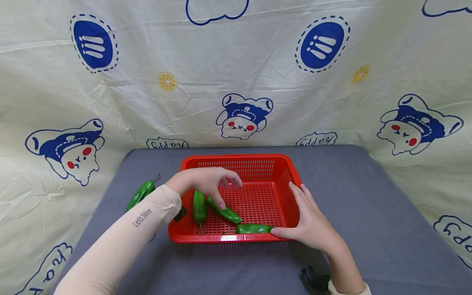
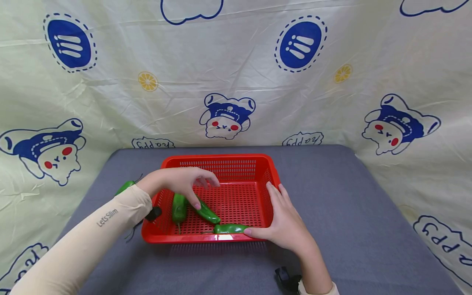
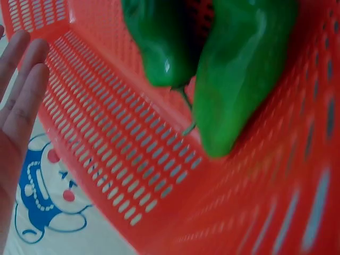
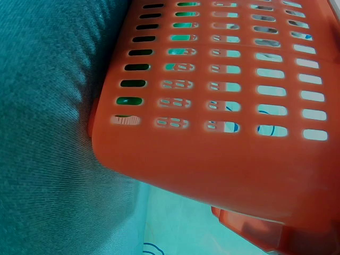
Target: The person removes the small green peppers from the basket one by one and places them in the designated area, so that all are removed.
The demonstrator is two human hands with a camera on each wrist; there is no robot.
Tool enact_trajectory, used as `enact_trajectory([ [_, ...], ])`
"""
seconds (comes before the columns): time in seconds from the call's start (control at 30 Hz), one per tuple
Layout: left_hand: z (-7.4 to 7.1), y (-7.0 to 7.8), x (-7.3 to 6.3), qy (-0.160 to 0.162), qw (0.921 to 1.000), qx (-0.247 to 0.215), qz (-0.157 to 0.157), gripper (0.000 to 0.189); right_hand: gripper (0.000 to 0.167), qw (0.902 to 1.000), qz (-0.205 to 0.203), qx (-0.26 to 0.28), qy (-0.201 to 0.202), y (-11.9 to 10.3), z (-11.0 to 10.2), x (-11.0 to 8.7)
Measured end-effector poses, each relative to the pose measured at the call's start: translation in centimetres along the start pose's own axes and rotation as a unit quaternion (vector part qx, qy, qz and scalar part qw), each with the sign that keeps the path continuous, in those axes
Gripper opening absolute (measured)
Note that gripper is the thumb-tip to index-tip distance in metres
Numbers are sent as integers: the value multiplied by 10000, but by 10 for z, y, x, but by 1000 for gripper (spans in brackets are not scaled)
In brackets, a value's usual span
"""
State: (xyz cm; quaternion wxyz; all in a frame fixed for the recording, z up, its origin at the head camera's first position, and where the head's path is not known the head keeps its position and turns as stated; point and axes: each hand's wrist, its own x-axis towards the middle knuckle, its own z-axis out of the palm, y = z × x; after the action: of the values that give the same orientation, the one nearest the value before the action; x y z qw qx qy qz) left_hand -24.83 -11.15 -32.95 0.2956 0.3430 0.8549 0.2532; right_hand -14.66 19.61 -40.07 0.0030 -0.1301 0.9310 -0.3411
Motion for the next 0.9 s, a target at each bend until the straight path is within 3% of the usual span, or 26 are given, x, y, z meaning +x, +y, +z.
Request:
enact_trajectory([
  [0.43, 23, -19, 28, -756, 9955, 553, -123, 57, 123, 10000, 28, -31, 2, 1, 1, 2],
  [0.77, 35, -27, 33, -953, 9948, 259, -246, 51, 123, 10000, 3, -47, 16, 2, 2, 2],
  [0.9, 36, -26, 33, -949, 9945, 388, -205, 50, 123, 10000, 16, -26, 16, 2, 1, 1],
])
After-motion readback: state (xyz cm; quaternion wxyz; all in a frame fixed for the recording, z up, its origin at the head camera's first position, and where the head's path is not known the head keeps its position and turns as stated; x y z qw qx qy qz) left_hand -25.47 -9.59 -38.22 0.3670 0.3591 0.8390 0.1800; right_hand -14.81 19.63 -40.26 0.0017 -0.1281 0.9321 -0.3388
